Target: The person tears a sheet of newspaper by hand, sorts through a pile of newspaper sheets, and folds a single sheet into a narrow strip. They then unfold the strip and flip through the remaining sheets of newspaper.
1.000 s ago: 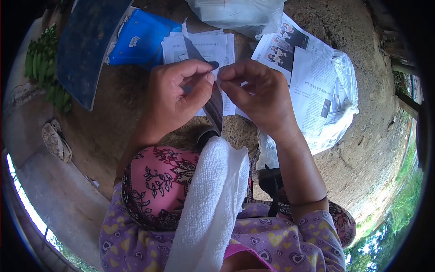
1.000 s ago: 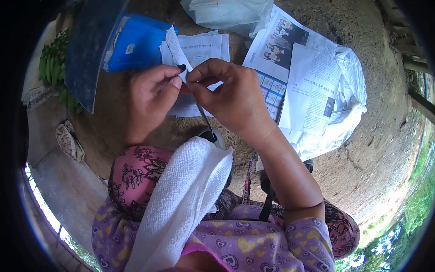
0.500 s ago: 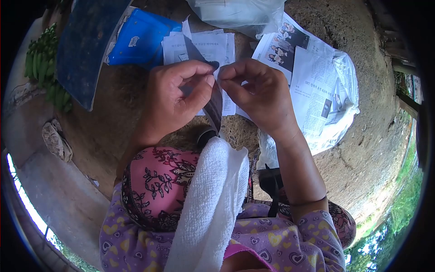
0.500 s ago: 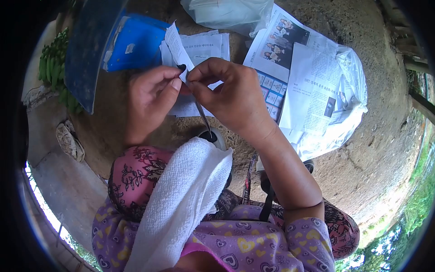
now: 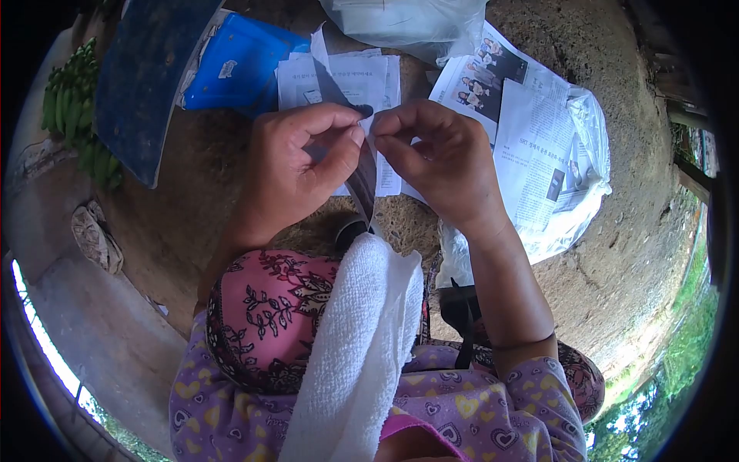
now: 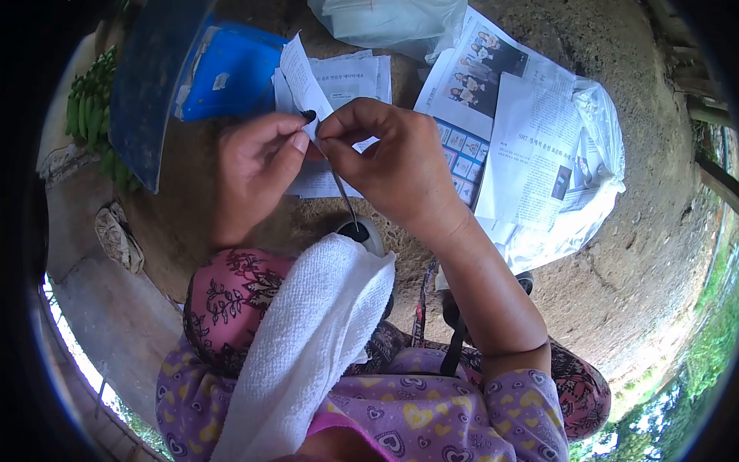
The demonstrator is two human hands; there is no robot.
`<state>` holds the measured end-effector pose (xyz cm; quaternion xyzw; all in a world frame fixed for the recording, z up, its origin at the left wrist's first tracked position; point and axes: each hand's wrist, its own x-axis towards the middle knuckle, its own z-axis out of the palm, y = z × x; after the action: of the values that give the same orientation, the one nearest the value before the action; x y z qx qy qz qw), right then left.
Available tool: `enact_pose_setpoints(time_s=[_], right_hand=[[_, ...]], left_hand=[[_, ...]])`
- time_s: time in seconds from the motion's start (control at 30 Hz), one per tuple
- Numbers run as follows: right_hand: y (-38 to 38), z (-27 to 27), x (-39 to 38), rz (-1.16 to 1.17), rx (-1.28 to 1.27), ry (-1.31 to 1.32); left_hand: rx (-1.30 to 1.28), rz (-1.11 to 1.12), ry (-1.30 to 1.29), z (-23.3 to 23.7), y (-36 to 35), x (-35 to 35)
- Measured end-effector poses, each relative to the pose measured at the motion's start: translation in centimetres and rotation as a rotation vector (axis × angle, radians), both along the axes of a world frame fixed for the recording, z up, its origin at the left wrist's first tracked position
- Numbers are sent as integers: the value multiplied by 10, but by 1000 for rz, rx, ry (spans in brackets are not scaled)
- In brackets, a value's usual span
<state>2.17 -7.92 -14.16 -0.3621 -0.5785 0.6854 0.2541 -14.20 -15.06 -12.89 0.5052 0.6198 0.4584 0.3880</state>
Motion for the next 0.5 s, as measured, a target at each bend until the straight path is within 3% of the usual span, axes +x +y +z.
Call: enact_pose_setpoints(time_s=[0.5], right_hand=[[3,-2,2,-26,36,-20]], left_hand=[[48,-38,98,-4,4,0]])
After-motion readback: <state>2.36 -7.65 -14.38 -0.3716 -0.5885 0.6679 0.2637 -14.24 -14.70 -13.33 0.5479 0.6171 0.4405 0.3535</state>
